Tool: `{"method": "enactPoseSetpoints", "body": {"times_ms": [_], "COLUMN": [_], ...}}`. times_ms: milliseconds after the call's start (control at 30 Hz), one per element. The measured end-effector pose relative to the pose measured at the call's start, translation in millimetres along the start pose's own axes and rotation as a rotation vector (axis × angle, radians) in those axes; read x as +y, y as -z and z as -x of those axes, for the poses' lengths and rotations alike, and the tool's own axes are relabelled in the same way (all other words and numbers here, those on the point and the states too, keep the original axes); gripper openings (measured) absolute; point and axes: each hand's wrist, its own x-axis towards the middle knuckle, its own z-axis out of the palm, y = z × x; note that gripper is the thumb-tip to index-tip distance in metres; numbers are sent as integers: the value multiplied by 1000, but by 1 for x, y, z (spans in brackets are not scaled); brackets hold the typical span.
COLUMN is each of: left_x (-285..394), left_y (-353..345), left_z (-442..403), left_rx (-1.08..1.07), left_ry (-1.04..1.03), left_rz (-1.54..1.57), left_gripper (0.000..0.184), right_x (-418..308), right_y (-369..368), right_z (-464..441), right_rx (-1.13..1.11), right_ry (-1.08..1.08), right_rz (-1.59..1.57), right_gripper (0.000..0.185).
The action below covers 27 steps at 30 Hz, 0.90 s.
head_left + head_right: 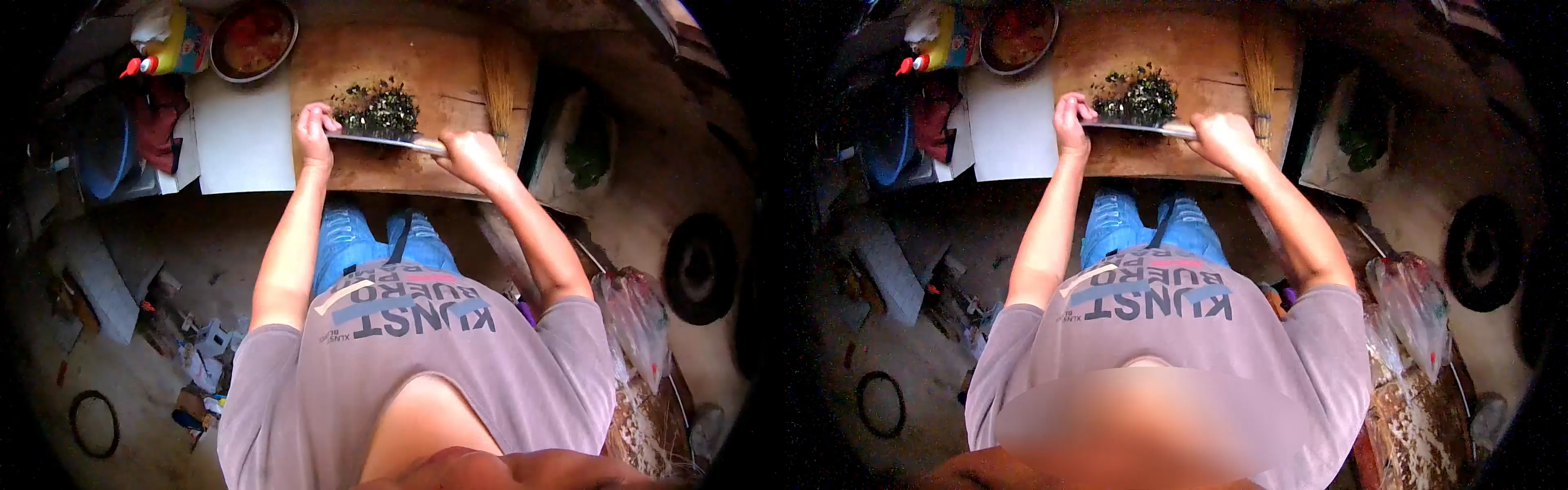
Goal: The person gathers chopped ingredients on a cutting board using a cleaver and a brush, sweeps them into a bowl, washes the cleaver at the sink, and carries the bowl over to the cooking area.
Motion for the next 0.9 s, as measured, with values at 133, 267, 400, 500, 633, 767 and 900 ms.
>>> {"method": "enactPoseSetpoints", "body": {"times_ms": [133,267,400,500,633,767,900], "left_x": [4,-11,-7,2,-7,7,45], "left_y": [-2,-22,-16,-1,-9,-5,4], "left_z": [-1,6,-5,-12,-4,-14,-30], "left_rx": [78,104,71,-29,-144,-232,-347], "left_ry": [32,-149,-104,-47,-156,-67,-3], "left_rz": [34,-272,-192,-45,-276,-259,-240], "left_gripper": [19,19,19,20,21,21,20], "right_x": [7,47,34,-5,20,8,-53], "right_y": [20,-12,-10,8,-52,-54,-31], "right_z": [-24,-37,-28,-8,-5,4,31], "right_rx": [8,7,-4,-19,11,106,149], "right_ry": [41,3,-11,-82,-169,-196,-257], "right_rz": [121,11,28,28,-22,-53,-221], "right_gripper": [23,19,21,23,22,25,29]}}
